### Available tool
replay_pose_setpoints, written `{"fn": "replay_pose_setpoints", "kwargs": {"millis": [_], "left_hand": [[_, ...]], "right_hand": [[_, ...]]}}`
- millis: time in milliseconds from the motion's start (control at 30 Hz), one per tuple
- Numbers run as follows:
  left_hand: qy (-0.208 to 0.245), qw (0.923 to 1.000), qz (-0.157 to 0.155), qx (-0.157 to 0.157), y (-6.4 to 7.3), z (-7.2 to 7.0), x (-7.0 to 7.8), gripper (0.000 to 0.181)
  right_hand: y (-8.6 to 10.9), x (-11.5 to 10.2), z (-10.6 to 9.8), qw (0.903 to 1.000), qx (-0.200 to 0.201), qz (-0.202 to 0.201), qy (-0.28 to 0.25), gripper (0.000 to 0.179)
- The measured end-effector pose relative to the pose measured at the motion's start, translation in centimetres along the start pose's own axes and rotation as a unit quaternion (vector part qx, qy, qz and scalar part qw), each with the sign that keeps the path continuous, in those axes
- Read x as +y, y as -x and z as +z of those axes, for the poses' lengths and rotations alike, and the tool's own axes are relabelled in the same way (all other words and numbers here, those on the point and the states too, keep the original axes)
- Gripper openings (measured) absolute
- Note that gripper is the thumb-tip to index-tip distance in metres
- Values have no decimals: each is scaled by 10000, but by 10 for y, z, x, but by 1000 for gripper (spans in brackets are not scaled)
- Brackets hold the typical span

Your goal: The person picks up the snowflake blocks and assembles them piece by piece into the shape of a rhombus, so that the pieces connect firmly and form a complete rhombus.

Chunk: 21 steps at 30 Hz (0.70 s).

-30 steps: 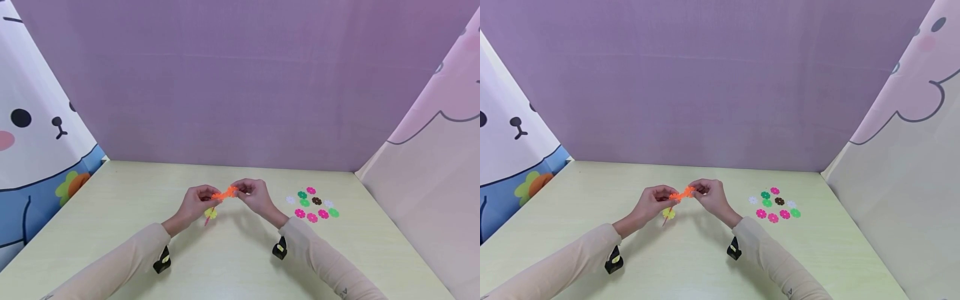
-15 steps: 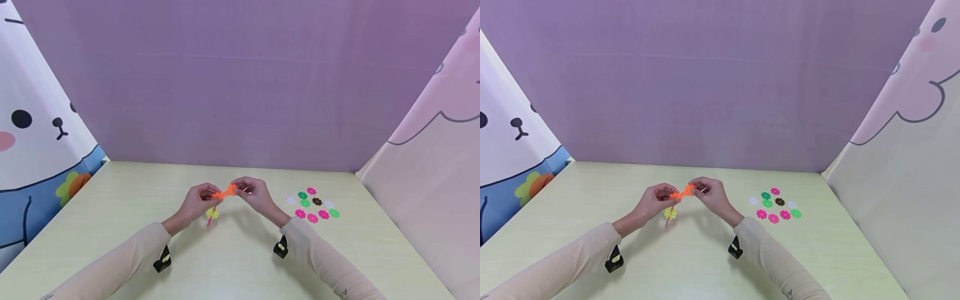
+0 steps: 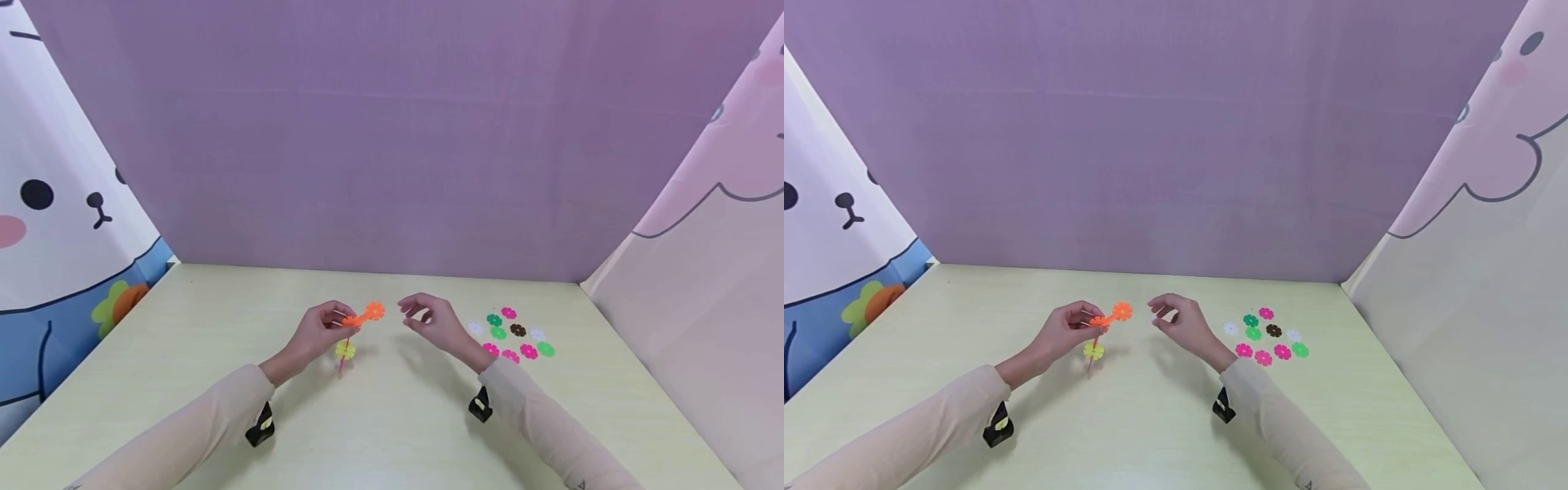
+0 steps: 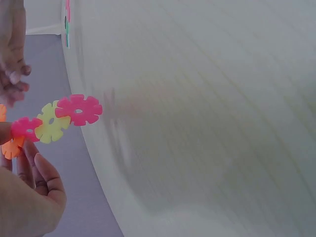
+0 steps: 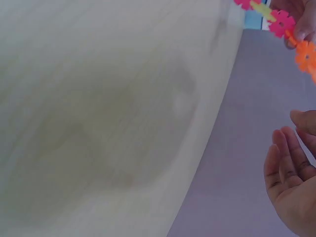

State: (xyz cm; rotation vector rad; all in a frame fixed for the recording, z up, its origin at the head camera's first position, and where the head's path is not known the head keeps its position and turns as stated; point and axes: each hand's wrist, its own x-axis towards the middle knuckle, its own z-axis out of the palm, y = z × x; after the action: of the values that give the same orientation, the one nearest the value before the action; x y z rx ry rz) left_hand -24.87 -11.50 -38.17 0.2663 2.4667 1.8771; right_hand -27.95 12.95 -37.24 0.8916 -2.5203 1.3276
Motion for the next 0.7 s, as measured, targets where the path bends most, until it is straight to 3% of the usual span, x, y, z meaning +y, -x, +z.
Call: {"fn": "replay_pose_setpoints", "kwargs": {"millis": [433, 700], "left_hand": [[-53, 10000, -50, -12, 0, -2, 2, 24], [-55, 10000, -81, 1, 0, -2, 3, 24]], "right_hand": [[25, 52, -44, 9948, -21, 383, 945, 27], [36, 77, -67, 9843, -359, 879, 1487, 27]]}}
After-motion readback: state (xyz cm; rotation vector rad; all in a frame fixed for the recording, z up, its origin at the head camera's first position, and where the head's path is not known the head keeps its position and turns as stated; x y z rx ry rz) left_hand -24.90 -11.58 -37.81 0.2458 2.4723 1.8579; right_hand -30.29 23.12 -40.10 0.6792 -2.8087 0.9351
